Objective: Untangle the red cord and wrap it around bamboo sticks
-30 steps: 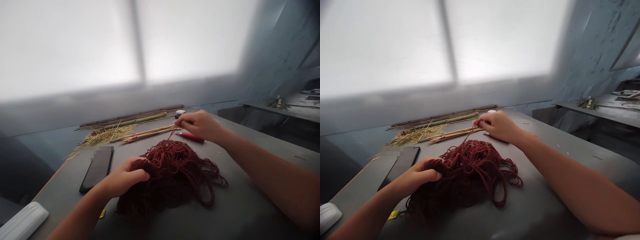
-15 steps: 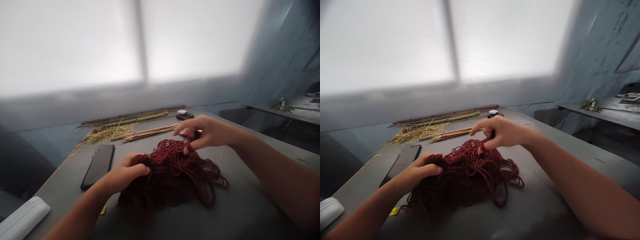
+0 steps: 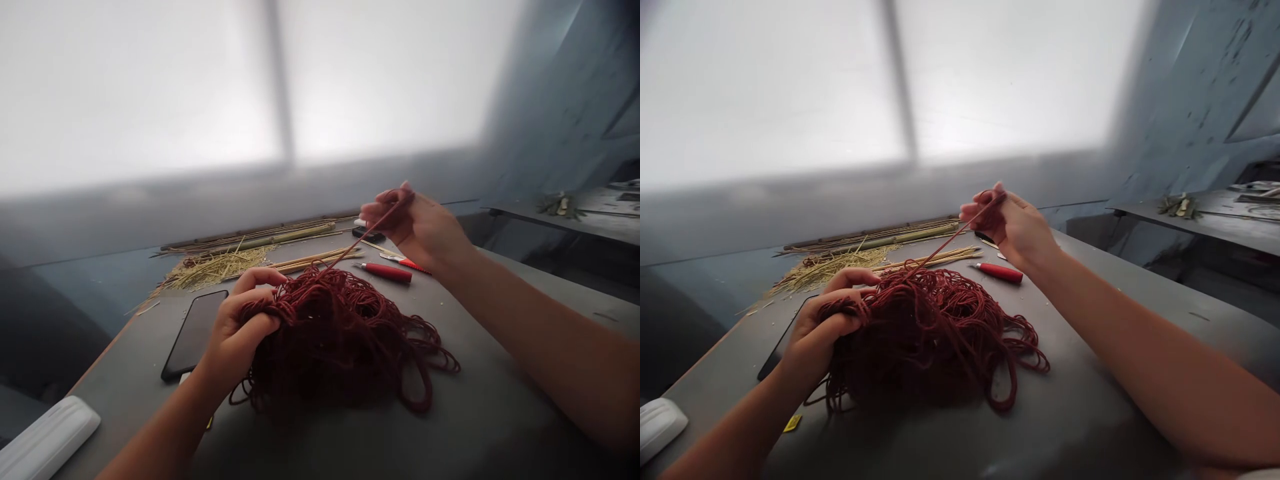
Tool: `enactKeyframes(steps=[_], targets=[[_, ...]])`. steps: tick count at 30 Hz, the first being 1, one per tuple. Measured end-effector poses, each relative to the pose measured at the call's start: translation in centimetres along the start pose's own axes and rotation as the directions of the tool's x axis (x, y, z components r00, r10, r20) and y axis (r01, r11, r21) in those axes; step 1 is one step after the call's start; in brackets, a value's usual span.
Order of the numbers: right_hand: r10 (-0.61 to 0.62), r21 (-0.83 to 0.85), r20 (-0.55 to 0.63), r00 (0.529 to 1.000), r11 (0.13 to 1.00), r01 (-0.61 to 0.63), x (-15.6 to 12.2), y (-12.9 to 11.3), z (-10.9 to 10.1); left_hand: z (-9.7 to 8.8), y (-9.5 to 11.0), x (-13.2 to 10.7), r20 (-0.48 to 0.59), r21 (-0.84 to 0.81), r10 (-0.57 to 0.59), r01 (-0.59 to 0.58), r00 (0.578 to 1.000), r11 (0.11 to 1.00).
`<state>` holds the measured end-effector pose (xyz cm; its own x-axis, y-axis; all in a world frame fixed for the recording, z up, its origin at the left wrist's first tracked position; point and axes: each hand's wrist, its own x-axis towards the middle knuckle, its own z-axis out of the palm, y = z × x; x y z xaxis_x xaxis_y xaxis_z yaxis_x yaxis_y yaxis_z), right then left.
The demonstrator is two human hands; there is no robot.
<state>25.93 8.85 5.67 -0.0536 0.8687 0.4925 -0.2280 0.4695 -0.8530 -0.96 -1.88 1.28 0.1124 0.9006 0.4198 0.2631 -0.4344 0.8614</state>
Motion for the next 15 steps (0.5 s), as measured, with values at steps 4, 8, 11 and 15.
enactKeyframes(steps=[4,8,11,15], targets=[[-0.019,0.038,0.094,0.995,0.999,0.016,0.4,-1.3,-0.9,0.2,-0.2,0.2,-0.143,0.005,-0.055,0.056,0.988,0.998],[-0.076,-0.208,0.227,0.971,0.970,0.125,-0.8,-1.9,-1.4,0.4,-1.0,0.6,-0.279,-0.078,-0.143,0.126,0.949,0.989],[-0.079,-0.508,0.456,0.886,0.794,0.333,-1.9,-0.9,-0.9,0.4,-1.4,0.6,-0.311,-0.174,-0.122,0.069,0.943,0.982],[-0.018,-0.812,0.486,0.874,0.359,0.460,-2.4,0.9,0.3,0.3,-1.4,0.4,-0.245,-0.184,-0.034,-0.012,0.969,0.983]])
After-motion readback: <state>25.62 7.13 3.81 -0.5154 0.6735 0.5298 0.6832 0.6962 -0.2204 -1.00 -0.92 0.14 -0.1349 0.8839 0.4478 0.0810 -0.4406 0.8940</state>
